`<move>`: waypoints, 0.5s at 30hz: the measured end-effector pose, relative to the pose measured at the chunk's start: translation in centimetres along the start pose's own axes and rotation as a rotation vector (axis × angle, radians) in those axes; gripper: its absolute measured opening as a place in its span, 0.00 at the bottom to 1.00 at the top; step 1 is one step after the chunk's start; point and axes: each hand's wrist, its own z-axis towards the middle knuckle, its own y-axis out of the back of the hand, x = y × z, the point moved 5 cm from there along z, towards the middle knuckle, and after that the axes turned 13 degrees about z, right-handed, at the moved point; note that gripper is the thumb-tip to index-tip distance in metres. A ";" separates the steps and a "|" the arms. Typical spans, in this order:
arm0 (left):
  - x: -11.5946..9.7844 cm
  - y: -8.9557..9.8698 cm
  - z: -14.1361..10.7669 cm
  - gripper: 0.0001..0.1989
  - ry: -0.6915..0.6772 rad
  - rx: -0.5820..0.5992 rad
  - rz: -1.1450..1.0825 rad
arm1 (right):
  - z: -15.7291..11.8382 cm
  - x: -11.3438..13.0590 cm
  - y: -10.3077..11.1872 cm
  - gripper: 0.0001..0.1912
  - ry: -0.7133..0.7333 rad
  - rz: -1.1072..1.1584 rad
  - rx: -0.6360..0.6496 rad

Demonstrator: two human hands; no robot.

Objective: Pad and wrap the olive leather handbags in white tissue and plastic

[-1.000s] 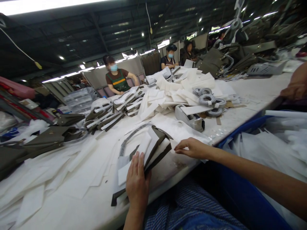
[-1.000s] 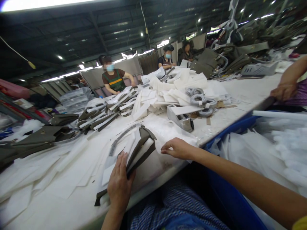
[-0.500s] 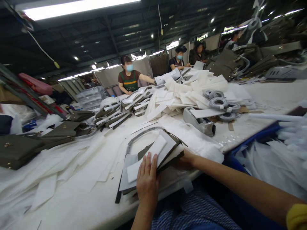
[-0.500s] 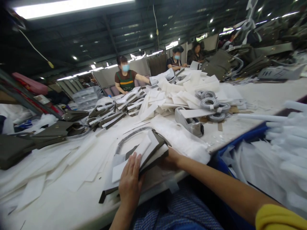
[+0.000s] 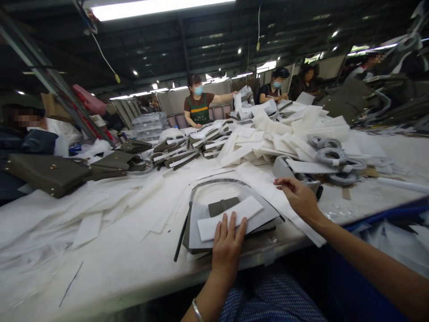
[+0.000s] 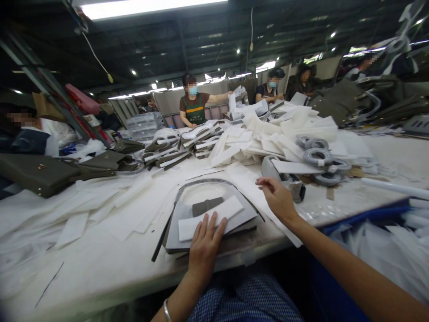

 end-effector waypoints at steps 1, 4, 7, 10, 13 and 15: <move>-0.2 0.1 0.0 0.30 -0.004 -0.003 0.005 | 0.6 1.4 -1.0 0.11 0.024 -0.022 0.089; -0.3 0.4 -0.1 0.28 -0.020 0.005 0.016 | 1.8 4.2 -6.6 0.15 0.067 -0.306 0.499; -0.2 1.0 -0.6 0.28 -0.027 0.014 0.020 | 2.8 4.0 -12.2 0.14 0.011 -0.566 0.765; -0.2 1.3 -1.3 0.27 -0.010 0.004 0.016 | 3.9 2.4 -15.9 0.12 -0.104 -0.722 0.830; -0.2 1.2 -1.5 0.27 0.009 -0.003 0.007 | 4.5 0.8 -17.8 0.16 -0.228 -0.869 0.832; -0.3 1.2 -1.5 0.27 0.016 -0.008 0.002 | 4.8 0.1 -18.4 0.17 -0.277 -0.919 0.816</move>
